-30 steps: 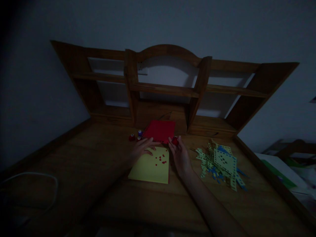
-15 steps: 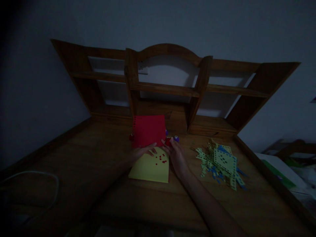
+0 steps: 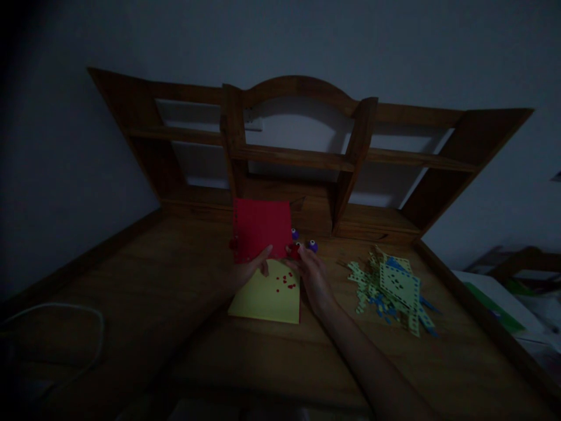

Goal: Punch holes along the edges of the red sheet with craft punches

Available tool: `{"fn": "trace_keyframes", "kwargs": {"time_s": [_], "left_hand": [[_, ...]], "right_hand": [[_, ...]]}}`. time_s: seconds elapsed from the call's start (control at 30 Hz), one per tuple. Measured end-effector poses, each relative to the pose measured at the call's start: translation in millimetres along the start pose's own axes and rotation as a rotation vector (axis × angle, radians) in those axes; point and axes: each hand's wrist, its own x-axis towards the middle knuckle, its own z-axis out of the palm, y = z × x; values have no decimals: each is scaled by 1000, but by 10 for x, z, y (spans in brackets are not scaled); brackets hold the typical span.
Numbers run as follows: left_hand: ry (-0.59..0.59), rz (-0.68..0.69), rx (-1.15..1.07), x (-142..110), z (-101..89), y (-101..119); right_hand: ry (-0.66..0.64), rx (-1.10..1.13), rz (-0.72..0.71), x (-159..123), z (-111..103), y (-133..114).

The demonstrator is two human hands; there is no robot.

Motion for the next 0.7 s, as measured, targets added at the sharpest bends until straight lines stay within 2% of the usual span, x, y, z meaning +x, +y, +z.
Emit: {"fn": "trace_keyframes", "kwargs": {"time_s": [0.2,0.3,0.53,0.63,0.7], "left_hand": [[26,-35,-21,78,-39,-35],[35,-11,-42,89,-40,-31],[16,-91,-13,39,-50,80],[-56,-120,20,69,-43,3],[-102,-88,32,101,-30,-79]], "right_hand": [[75,-50,57,0,-34,-29],[85,-84,67,17,-91,4],[-45,-329,139,20,-114,170],[-112,-365,145,4,-76,213],[-121,-360,139,-3,-67,220]]}}
